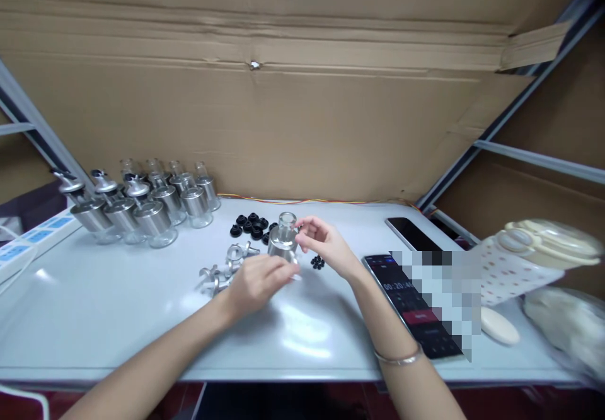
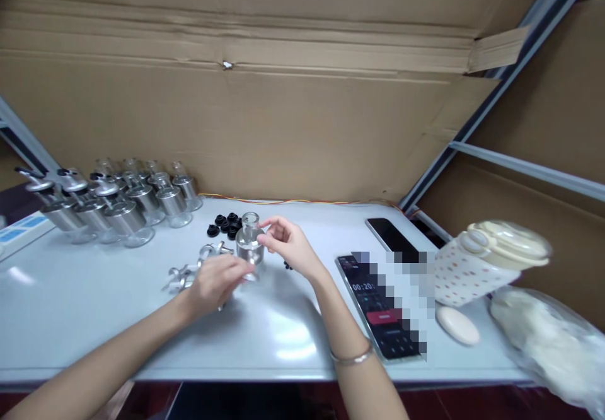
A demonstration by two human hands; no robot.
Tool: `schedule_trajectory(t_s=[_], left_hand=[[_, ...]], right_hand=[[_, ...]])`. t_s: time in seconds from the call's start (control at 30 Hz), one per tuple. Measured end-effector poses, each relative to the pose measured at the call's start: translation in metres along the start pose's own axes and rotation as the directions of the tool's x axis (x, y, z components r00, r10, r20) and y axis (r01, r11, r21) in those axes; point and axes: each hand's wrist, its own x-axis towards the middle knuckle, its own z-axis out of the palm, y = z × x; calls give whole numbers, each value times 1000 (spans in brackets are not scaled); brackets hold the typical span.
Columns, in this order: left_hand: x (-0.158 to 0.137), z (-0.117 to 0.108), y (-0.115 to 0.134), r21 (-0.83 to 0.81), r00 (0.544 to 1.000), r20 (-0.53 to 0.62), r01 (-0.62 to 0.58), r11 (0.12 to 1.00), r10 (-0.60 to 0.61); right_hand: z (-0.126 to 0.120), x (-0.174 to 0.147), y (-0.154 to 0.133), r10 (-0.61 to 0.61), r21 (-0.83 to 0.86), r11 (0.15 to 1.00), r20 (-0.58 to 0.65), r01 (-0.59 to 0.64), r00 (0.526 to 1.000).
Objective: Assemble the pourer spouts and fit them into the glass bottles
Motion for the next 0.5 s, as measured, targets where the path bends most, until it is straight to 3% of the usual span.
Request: schedule_trajectory(t_s=[0.1, 0.23, 0.5], left_hand=[[5, 6, 8, -19, 994, 77, -80, 997, 81], [2, 1, 9, -47, 996, 81, -22, 999, 26], [-6, -2, 10, -52, 991, 129, -33, 998, 40]], right_hand=[[-9, -5, -8, 94, -6, 996, 169, -94, 981], [-19, -10, -15, 197, -45, 979, 455, -199, 868], [-17, -10, -11, 189, -11, 977, 520, -214, 833]])
